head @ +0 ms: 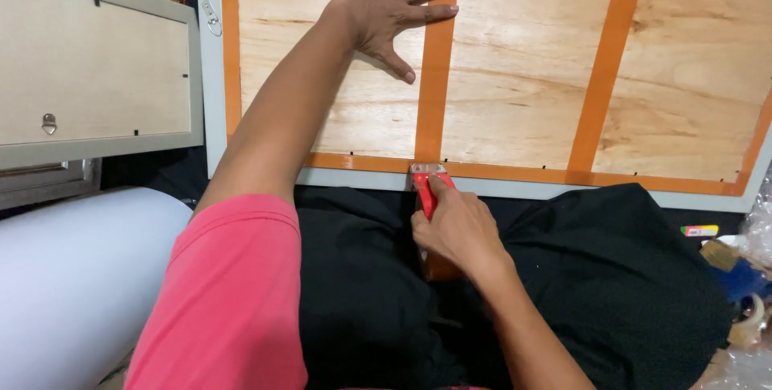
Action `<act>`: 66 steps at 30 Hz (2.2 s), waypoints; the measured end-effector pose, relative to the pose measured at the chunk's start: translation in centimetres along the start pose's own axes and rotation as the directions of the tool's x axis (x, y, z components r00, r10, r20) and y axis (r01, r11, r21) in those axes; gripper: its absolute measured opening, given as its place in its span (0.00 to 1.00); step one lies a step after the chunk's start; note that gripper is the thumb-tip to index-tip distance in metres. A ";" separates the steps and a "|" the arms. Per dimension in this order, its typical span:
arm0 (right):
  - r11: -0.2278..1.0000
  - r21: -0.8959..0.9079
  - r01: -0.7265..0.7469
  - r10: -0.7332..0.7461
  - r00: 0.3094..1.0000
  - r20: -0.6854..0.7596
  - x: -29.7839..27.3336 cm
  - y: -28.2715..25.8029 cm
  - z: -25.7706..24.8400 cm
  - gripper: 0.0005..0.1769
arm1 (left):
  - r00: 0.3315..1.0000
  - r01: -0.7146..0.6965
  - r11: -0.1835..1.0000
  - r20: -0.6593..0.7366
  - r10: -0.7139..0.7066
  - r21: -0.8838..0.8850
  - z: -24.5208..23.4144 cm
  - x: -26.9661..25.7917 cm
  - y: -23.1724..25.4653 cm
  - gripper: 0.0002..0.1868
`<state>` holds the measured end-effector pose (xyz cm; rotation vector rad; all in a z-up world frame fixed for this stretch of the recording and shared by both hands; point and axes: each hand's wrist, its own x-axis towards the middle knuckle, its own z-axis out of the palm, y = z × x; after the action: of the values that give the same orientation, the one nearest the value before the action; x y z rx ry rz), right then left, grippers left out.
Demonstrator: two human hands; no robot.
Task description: The person applies brown packing tape to a large wooden board using a handheld tape dispenser. They create a border around the edges and add two vertical strips down the center, smoothing each strip with their hand.
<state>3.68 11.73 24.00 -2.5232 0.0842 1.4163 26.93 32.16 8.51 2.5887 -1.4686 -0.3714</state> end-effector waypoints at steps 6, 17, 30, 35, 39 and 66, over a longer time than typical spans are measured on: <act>1.000 0.003 0.017 -0.017 1.000 -0.023 -0.4 -0.6 -0.2 0.17 | 1.000 0.026 0.999 0.002 -0.026 -0.044 -1.0 0.0 2.0 0.64; 0.991 0.100 0.090 -0.082 0.993 -0.086 -1.5 -1.5 -1.3 0.32 | 0.945 -0.024 0.997 -0.328 -0.001 -0.073 14.3 -2.0 14.4 0.30; 0.967 0.010 0.256 -0.249 0.947 -0.202 -1.3 0.1 1.2 0.43 | 0.886 0.424 0.812 0.369 -0.280 -0.402 3.9 -4.4 19.6 0.43; 0.966 0.084 0.246 -0.203 0.916 -0.347 0.3 1.4 4.2 0.41 | 0.699 0.704 0.707 0.105 -0.707 0.072 5.0 -3.0 18.6 0.34; 0.965 0.063 0.254 -0.208 0.892 -0.402 0.0 2.2 4.8 0.37 | 0.685 0.729 0.681 -0.049 -0.727 0.075 -9.3 -6.1 24.0 0.40; 1.000 0.007 0.011 -0.008 0.955 -0.297 -3.2 -0.7 4.6 0.39 | 0.999 0.042 0.996 -0.001 -0.042 0.080 6.9 -8.3 17.4 0.69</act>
<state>-1.75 13.26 24.54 -2.7061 0.1306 1.0185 6.59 30.39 7.32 2.6853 -1.4602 -0.3256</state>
